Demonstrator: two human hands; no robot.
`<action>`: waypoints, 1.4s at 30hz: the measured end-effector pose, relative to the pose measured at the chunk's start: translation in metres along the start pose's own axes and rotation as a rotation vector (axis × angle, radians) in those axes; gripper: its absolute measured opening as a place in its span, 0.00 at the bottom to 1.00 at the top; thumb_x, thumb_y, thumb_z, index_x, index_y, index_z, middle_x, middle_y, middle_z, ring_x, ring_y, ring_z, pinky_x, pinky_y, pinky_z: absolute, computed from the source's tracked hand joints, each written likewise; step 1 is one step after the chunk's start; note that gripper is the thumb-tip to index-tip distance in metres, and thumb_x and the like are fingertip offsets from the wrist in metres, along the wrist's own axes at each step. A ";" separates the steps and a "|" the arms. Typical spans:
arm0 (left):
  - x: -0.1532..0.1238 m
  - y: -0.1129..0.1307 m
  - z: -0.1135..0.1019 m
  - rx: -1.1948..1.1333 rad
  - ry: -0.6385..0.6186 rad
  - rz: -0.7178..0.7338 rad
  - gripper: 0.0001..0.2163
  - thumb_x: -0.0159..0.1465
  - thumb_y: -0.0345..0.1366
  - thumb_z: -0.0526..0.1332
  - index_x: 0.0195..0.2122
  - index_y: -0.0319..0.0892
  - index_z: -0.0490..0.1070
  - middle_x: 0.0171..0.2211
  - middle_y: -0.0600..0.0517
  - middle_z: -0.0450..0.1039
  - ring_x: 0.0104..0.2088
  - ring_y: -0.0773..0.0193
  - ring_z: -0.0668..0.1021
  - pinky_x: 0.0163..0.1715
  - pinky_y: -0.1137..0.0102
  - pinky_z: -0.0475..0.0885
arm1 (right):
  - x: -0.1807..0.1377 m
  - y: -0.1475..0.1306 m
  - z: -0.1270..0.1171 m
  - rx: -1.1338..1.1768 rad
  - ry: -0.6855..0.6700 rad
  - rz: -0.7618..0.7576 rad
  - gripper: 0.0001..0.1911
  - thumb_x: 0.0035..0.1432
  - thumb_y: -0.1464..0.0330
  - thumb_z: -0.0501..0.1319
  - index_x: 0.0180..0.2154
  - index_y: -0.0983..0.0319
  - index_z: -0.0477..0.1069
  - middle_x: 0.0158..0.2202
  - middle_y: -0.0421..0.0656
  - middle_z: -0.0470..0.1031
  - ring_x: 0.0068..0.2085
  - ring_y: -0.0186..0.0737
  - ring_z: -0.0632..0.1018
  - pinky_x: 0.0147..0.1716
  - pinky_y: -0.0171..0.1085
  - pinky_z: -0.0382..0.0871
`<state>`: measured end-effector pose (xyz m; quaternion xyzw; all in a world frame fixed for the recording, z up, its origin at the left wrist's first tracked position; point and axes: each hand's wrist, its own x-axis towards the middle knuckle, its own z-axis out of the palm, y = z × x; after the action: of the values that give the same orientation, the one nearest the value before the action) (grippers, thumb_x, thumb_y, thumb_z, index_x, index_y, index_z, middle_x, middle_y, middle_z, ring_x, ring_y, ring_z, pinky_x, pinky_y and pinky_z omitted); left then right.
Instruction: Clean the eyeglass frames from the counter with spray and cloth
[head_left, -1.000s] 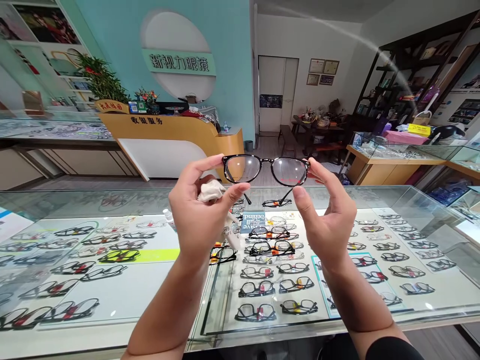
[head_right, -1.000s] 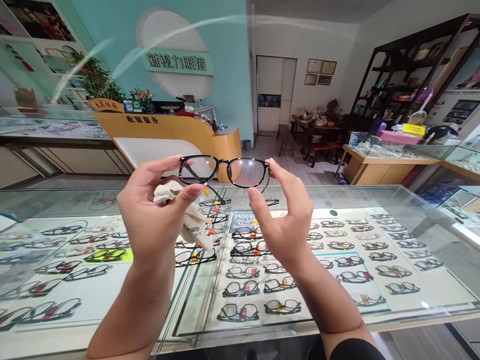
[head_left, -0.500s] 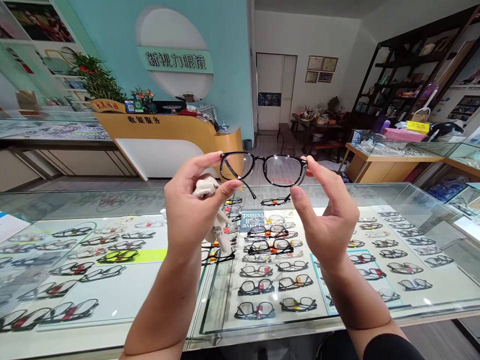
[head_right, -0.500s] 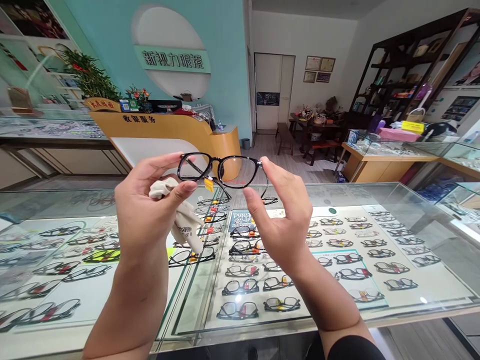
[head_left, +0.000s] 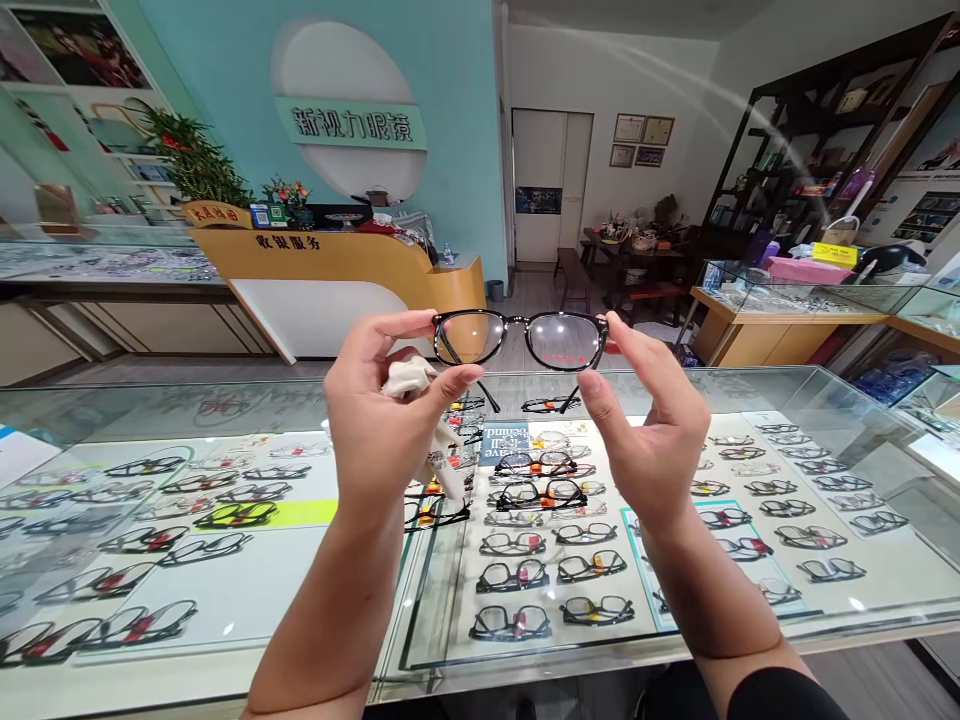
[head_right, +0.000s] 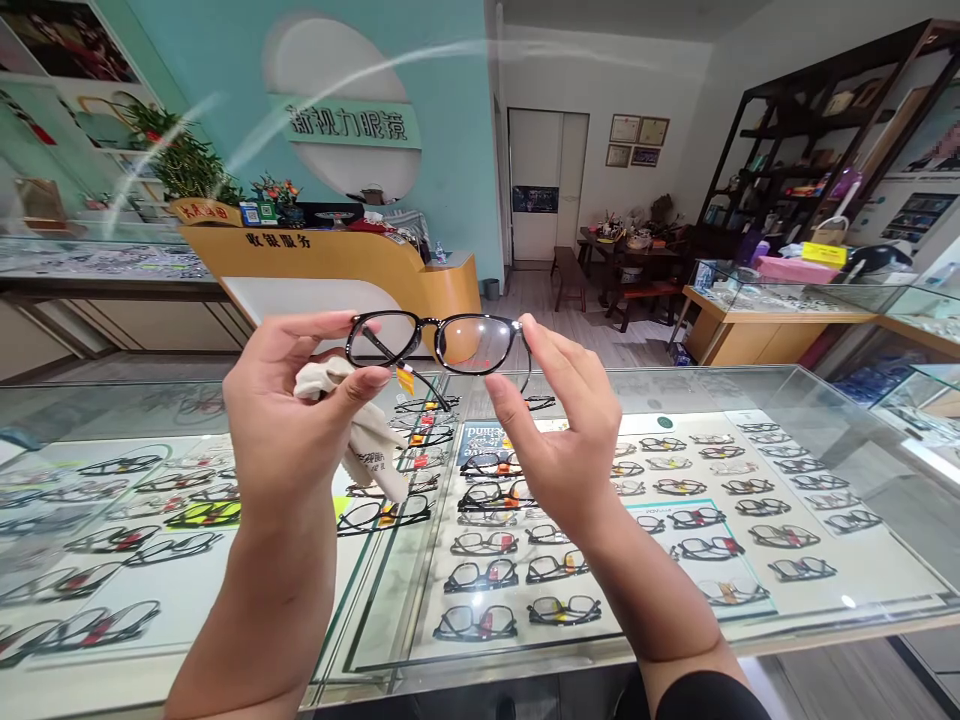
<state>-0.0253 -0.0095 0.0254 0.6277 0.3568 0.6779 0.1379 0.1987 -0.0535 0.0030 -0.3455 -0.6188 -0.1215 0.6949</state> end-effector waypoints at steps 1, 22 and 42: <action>-0.001 0.000 0.001 0.002 0.020 0.012 0.24 0.55 0.52 0.83 0.49 0.54 0.82 0.48 0.48 0.84 0.31 0.61 0.78 0.24 0.62 0.72 | 0.001 0.001 0.000 -0.003 -0.010 0.007 0.24 0.70 0.66 0.70 0.65 0.52 0.79 0.59 0.48 0.87 0.56 0.51 0.87 0.58 0.55 0.83; -0.015 0.011 0.007 0.136 0.182 0.284 0.26 0.55 0.53 0.83 0.51 0.53 0.82 0.44 0.52 0.78 0.30 0.65 0.74 0.28 0.63 0.71 | 0.002 0.014 0.007 0.018 -0.073 0.057 0.27 0.68 0.59 0.72 0.66 0.54 0.77 0.58 0.49 0.86 0.55 0.50 0.86 0.57 0.56 0.83; -0.008 0.002 0.002 0.079 0.077 0.080 0.26 0.54 0.52 0.84 0.52 0.55 0.84 0.42 0.50 0.84 0.26 0.64 0.72 0.23 0.62 0.70 | 0.002 0.010 0.004 0.020 -0.005 0.004 0.25 0.70 0.62 0.71 0.66 0.50 0.77 0.57 0.47 0.85 0.53 0.50 0.85 0.56 0.57 0.82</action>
<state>-0.0210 -0.0156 0.0209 0.6199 0.3631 0.6919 0.0718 0.2017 -0.0431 0.0011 -0.3403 -0.6210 -0.1131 0.6970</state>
